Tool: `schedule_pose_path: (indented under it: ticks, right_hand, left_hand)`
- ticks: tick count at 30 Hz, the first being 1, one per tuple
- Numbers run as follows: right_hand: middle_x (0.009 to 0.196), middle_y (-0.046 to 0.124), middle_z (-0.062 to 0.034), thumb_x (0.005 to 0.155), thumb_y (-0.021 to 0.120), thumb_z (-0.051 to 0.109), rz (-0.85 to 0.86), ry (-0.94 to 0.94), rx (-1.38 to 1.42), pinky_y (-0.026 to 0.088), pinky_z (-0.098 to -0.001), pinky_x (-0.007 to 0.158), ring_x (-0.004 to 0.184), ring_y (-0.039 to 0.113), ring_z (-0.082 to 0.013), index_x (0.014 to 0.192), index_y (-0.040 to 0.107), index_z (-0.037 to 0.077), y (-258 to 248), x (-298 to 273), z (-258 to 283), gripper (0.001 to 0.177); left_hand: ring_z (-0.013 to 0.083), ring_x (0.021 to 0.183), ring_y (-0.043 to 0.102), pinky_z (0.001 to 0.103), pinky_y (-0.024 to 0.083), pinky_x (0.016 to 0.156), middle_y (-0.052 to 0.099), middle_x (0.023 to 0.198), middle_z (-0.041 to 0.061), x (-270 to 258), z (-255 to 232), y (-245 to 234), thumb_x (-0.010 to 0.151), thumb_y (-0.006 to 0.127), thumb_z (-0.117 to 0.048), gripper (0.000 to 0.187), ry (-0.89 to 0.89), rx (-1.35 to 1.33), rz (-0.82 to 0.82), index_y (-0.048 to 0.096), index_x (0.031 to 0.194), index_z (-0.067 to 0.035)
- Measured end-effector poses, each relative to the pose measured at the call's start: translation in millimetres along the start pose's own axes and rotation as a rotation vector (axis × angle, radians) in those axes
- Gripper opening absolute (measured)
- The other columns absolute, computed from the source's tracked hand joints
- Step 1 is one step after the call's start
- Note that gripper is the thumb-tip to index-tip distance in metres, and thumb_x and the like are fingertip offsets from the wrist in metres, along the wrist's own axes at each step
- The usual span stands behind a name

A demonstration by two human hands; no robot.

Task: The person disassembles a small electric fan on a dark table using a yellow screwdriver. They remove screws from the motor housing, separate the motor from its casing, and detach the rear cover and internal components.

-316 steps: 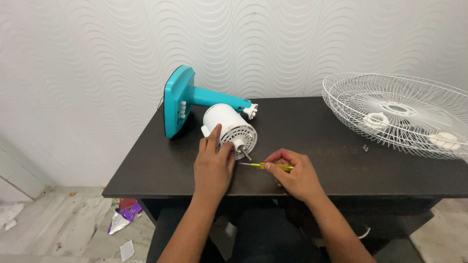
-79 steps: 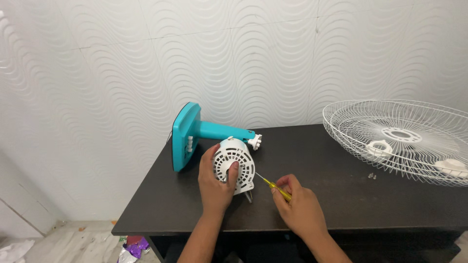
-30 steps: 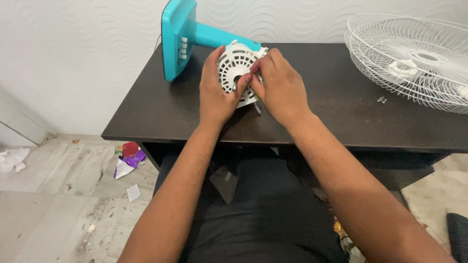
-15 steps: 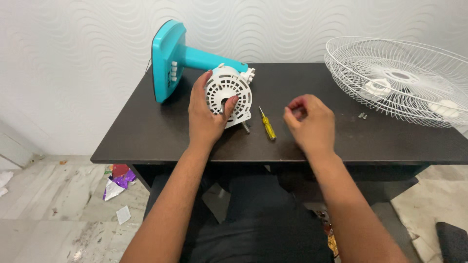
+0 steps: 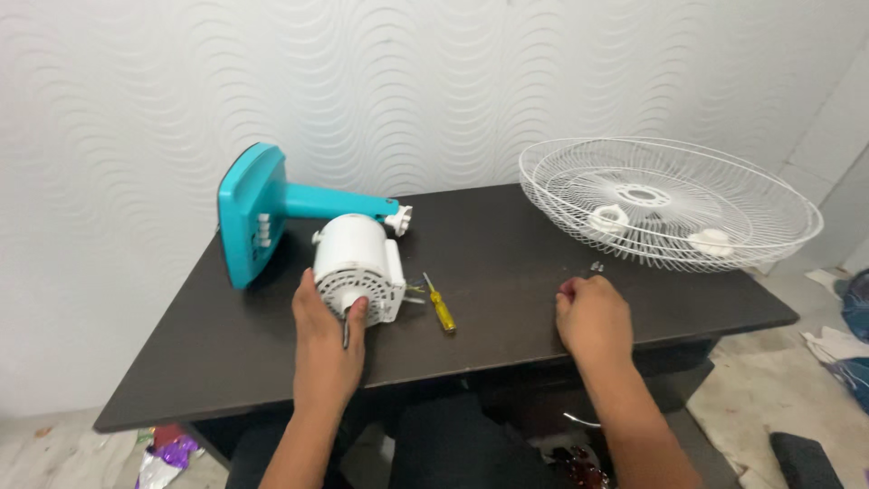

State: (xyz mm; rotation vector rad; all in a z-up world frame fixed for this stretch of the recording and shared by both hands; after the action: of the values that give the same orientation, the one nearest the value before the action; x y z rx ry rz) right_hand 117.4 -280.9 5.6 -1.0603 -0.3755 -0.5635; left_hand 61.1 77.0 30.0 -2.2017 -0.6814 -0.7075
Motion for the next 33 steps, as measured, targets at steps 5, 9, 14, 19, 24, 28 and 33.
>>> schedule_pose_path:
  ticks: [5,9,14,19,24,28,33]
  right_hand:
    - [0.104,0.069,-0.0137,0.083,0.076,0.023,0.031,0.031,0.050,0.054,-0.0448,0.088,0.099,0.068,-0.0342,0.119,0.067,0.006,-4.6,-5.8,7.6,0.040]
    - [0.118,0.061,-0.0219,0.083,0.074,0.024,-0.093,-0.082,0.051,0.048,-0.0477,0.096,0.114,0.058,-0.0398,0.127,0.058,-0.003,-18.4,-41.0,24.8,0.055]
    - [0.147,0.045,-0.0301,0.100,0.052,0.038,0.133,-0.309,-0.133,0.028,-0.0540,0.113,0.140,0.036,-0.0443,0.136,0.048,-0.011,8.2,-84.0,41.4,0.060]
    - [0.159,0.029,-0.0318,0.105,0.036,0.046,0.379,-0.244,-0.141,0.017,-0.0530,0.120,0.150,0.019,-0.0434,0.145,0.034,-0.013,23.1,-73.3,37.5,0.071]
    - [0.159,0.019,-0.0340,0.107,0.031,0.053,0.500,-0.178,-0.142,0.010,-0.0521,0.122,0.153,0.010,-0.0447,0.148,0.027,-0.014,24.7,-61.0,44.2,0.079]
    - [0.162,0.016,-0.0337,0.107,0.025,0.057,0.582,-0.099,-0.188,0.009,-0.0498,0.125,0.155,0.009,-0.0418,0.151,0.024,-0.013,32.9,-47.0,38.2,0.083]
    - [0.164,0.014,-0.0306,0.105,0.023,0.060,0.580,-0.018,-0.200,0.010,-0.0470,0.125,0.156,0.008,-0.0388,0.153,0.021,-0.013,40.3,-23.5,26.6,0.087]
  left_hand:
    - [0.0542,0.124,0.052,0.056,0.049,0.096,0.032,0.152,0.035,-5.0,6.8,3.4,0.095,0.062,-0.040,0.092,-0.185,0.065,0.144,0.009,0.158,0.000]
    - [0.0561,0.122,0.054,0.057,0.052,0.091,0.036,0.149,0.034,-7.8,4.9,3.8,0.090,0.068,-0.037,0.098,-0.142,0.100,0.116,0.009,0.159,-0.001]
    - [0.0509,0.121,0.058,0.055,0.054,0.091,0.039,0.145,0.032,-5.9,15.8,15.3,0.083,0.074,-0.033,0.107,-0.192,0.165,0.113,0.006,0.159,-0.003]
    - [0.0491,0.119,0.059,0.053,0.055,0.092,0.039,0.142,0.033,-1.7,30.0,23.5,0.081,0.078,-0.034,0.114,-0.197,0.199,0.154,0.003,0.161,-0.003]
    - [0.0449,0.118,0.063,0.053,0.055,0.094,0.048,0.140,0.028,-6.4,45.4,27.6,0.079,0.082,-0.037,0.114,-0.220,0.257,0.103,0.008,0.161,-0.007]
    - [0.0460,0.114,0.064,0.052,0.056,0.091,0.048,0.134,0.034,-2.2,52.4,32.3,0.072,0.081,-0.032,0.120,-0.118,0.226,0.078,0.008,0.162,0.000]
    - [0.0430,0.116,0.065,0.052,0.056,0.092,0.050,0.138,0.028,-6.6,57.7,34.3,0.072,0.083,-0.034,0.120,-0.190,0.266,0.086,0.010,0.164,-0.007]
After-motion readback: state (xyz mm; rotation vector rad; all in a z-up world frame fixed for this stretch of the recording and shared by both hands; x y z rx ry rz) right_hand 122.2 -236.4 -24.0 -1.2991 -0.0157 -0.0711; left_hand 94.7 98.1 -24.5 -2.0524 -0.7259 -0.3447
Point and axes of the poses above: each hand's wrist, its own x-axis towards the middle knuckle, its own y-axis out of the palm, z = x × y, the point moved 7 cm from there along x, towards the middle knuckle
